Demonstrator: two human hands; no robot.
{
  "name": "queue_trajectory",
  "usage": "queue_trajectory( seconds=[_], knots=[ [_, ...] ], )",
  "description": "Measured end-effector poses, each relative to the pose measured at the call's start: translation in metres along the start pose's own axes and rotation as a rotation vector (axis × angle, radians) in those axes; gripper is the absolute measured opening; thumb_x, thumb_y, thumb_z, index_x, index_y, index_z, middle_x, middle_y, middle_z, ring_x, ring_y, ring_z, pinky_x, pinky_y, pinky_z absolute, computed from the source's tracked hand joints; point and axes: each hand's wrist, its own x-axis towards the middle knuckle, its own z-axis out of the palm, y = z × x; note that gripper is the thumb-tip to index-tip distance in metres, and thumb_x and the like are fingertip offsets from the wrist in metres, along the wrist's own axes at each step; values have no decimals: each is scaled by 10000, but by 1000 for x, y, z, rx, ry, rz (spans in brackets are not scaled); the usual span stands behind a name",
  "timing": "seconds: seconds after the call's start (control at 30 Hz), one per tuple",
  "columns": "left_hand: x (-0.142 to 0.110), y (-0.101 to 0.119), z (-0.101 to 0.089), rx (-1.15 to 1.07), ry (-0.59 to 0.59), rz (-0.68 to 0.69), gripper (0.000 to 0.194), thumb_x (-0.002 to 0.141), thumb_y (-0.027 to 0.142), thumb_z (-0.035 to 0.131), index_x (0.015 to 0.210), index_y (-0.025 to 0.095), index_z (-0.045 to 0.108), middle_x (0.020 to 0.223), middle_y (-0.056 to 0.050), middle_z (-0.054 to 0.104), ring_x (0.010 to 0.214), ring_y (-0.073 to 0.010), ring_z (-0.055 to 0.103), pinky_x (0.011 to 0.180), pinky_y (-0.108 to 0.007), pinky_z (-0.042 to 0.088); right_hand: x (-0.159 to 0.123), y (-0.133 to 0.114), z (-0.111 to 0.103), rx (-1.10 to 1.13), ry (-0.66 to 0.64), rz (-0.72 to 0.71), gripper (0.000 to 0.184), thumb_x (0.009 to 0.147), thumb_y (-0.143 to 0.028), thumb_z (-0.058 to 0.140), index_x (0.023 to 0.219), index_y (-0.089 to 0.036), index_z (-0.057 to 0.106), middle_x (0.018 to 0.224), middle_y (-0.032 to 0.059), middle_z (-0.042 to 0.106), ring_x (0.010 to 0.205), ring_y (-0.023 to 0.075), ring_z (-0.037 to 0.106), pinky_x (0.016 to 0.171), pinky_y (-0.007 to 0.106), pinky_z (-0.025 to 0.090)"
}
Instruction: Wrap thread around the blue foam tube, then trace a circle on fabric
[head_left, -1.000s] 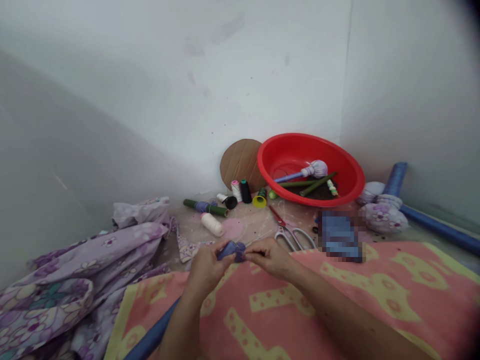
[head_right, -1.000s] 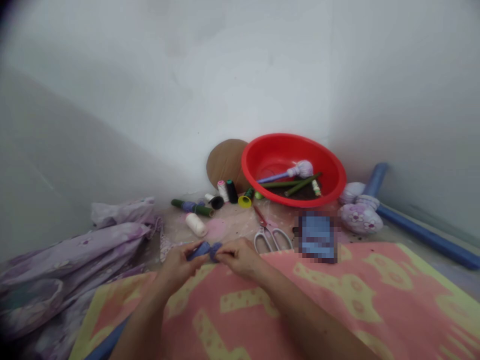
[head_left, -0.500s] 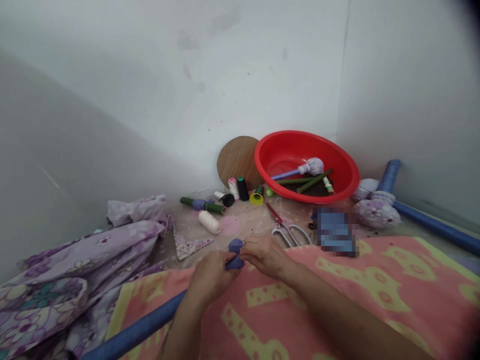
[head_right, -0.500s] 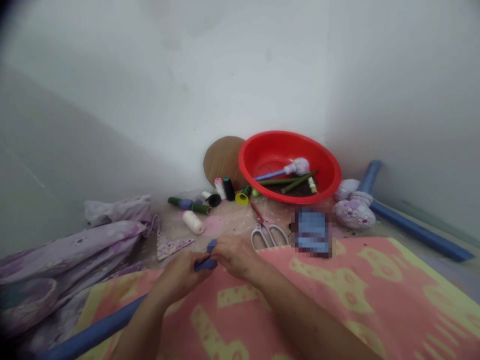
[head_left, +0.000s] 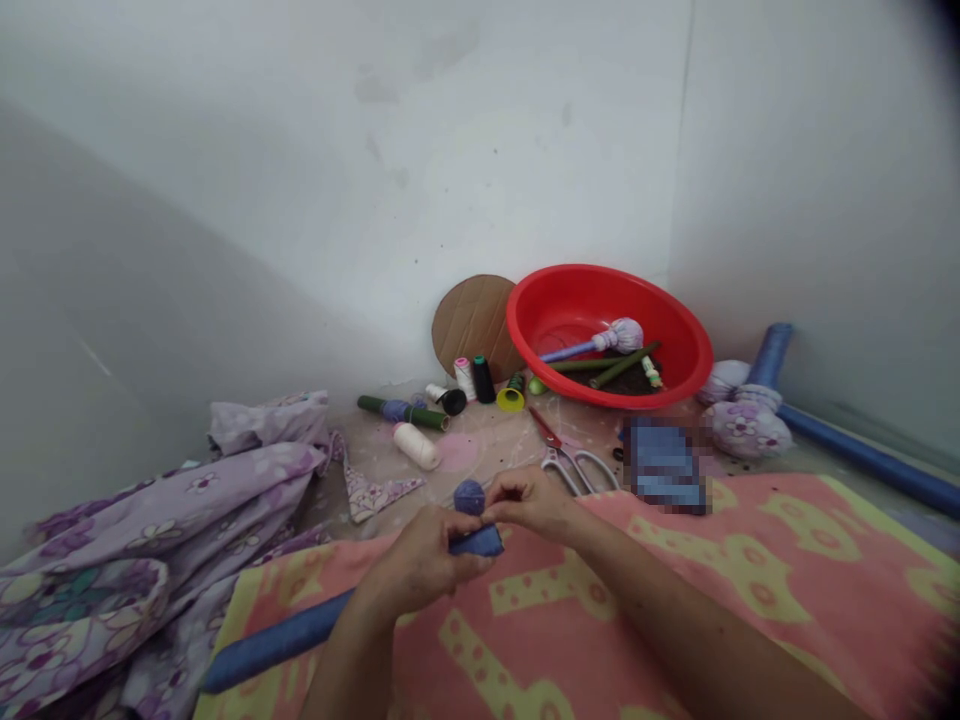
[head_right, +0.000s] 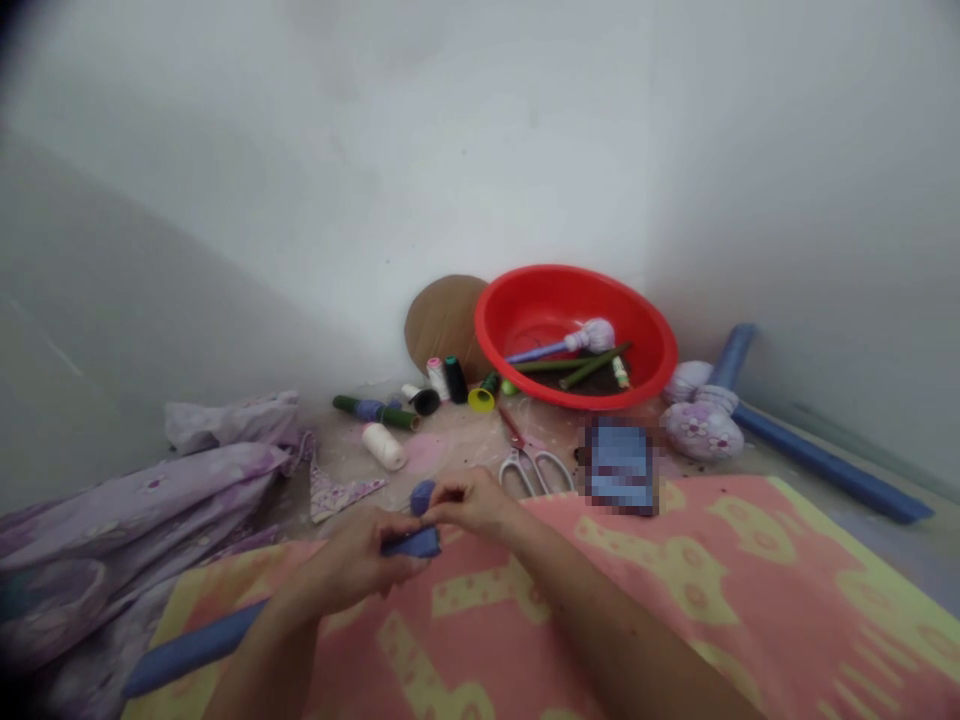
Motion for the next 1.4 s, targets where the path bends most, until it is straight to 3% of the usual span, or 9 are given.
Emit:
queue_trajectory(
  seconds=[0.13,0.3,0.53,0.8,0.97,1.17,1.4],
  knots=[
    [-2,8,0,-8,9,20,200,651,189,480,777,156,631,515,54,447,434,-66,431,431,-162,367,0,-2,0,152,-7,171,193,587,-300,677,579,-130,586,510,-38,513,462,55,415,457,185,310],
    [-4,15,-3,-40,84,64,213,667,206,493,824,171,632,534,56,459,447,-63,436,434,-159,368,0,-4,3,309,65,273,221,569,-329,672,596,-132,575,444,-58,477,393,39,359,395,179,241],
    [3,12,3,-110,217,38,192,653,256,540,788,153,630,538,54,475,445,-63,429,427,-170,367,-1,-6,8,559,156,309,240,537,-299,690,560,-131,521,405,-71,425,353,23,286,379,188,140],
    [9,7,9,-343,414,25,427,617,246,595,1026,153,515,569,43,551,431,-75,462,417,-193,384,0,-1,14,690,197,293,281,556,-328,689,556,-141,478,395,-82,375,352,19,238,386,198,111],
    [7,7,4,-386,404,48,401,617,272,607,993,133,580,584,27,550,448,-71,439,437,-203,377,0,-3,17,627,196,263,296,570,-368,679,555,-140,490,402,-84,359,351,20,239,382,202,116],
    [4,4,-5,-316,361,70,353,672,284,580,991,133,585,517,52,468,436,-63,414,425,-181,341,-1,1,18,458,163,229,299,638,-423,612,705,-133,590,494,-60,408,382,21,229,390,197,124],
    [3,-5,-11,-321,398,66,360,681,320,589,996,144,581,521,62,439,433,-52,393,423,-167,327,-2,-3,18,154,149,82,299,680,-418,561,561,-144,557,494,-37,410,483,69,354,471,203,266]
  ],
)
